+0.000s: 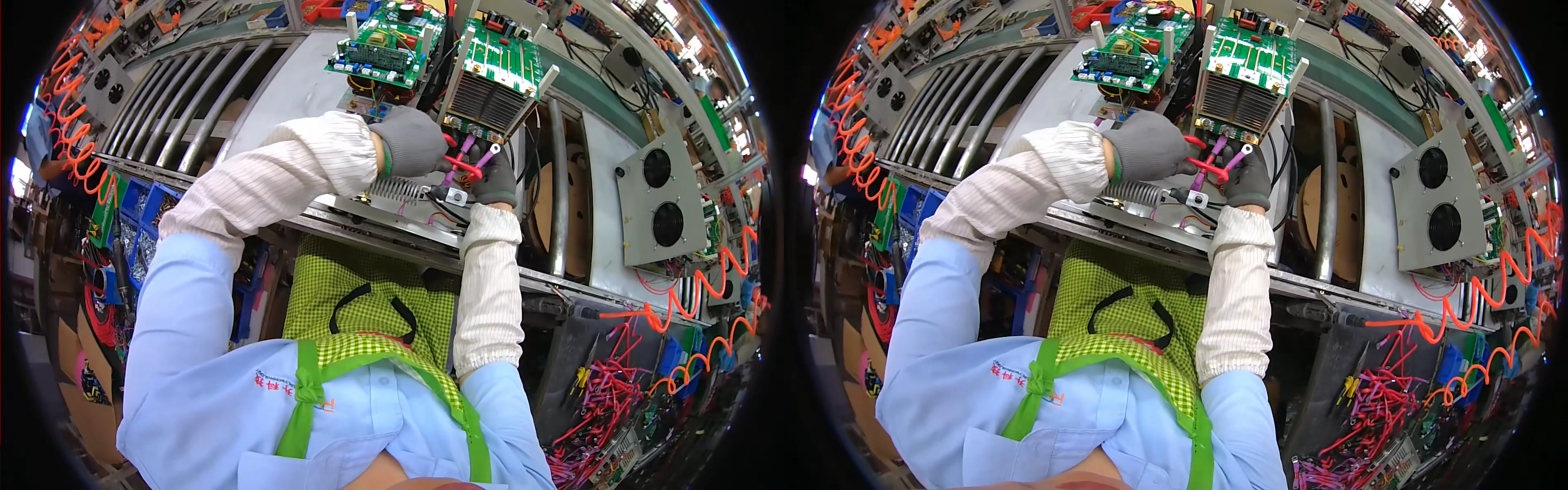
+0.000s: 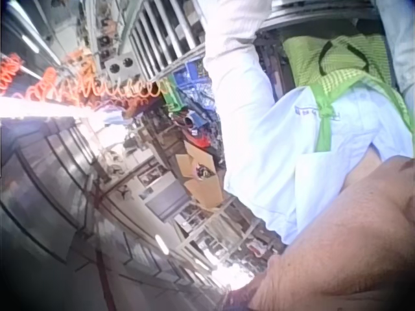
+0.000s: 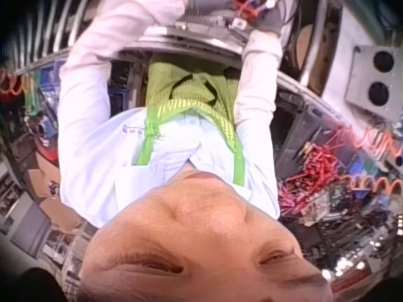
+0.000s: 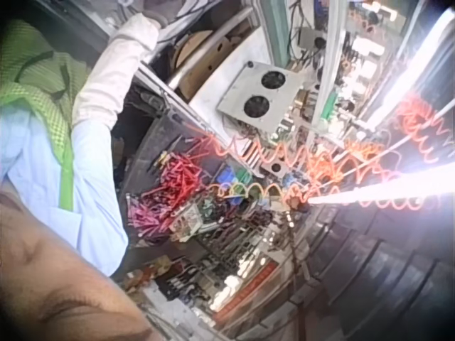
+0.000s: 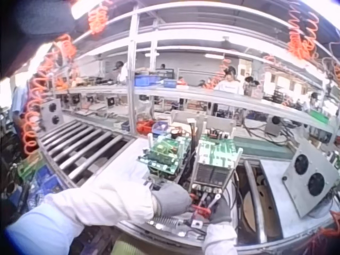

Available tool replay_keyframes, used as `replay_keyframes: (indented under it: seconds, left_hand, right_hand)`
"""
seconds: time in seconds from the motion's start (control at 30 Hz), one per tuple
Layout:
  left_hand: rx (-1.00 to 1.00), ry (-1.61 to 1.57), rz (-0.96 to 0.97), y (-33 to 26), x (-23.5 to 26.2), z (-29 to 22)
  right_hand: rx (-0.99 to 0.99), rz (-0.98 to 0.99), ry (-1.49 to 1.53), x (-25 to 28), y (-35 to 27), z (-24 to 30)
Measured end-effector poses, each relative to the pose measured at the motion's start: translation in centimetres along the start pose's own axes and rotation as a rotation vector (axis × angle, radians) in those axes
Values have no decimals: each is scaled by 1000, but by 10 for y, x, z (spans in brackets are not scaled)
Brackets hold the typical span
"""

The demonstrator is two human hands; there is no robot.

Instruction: The person uses a soldering iron to work on a green circuit board mounted on a metal frame. They pick up a pink wire, strip the ends, and insert them into the board's connectors. The person continues to solder and adjust the wiring on the electronic assembly.

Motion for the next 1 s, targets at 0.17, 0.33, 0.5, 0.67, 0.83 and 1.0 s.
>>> replay_keyframes:
  seconds: [0.17, 0.33, 0.5, 0.67, 0.83, 1.0]
  left_hand:
    - [41, 12, 8, 16, 1, -2]
    - [91, -16, 9, 12, -1, 0]
    - [104, 6, 1, 15, 3, -8]
    - [148, -100, -306, 6, -1, -9]
    - [-12, -3, -429, 22, -7, -16]
    - [-90, -36, -348, 31, -4, -15]
  right_hand:
    - [-196, -2, 342, 0, -3, 8]
    - [-591, -271, 840, -27, -16, 44]
    - [-499, -189, 705, -17, -7, 25]
    - [-559, -293, 721, -26, -16, 44]
    - [-550, -307, 714, -29, -11, 40]
    - [-510, -242, 741, -21, -8, 30]
Point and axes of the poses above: each hand's wrist, its own y-axis towards the middle knuckle, its own x-axis out of the back of the hand, z = x × y, the point moved 2 cm from there along y, towards the middle knuckle, and after that the axes turned 8 degrees about -z, right-handed, at the moved point
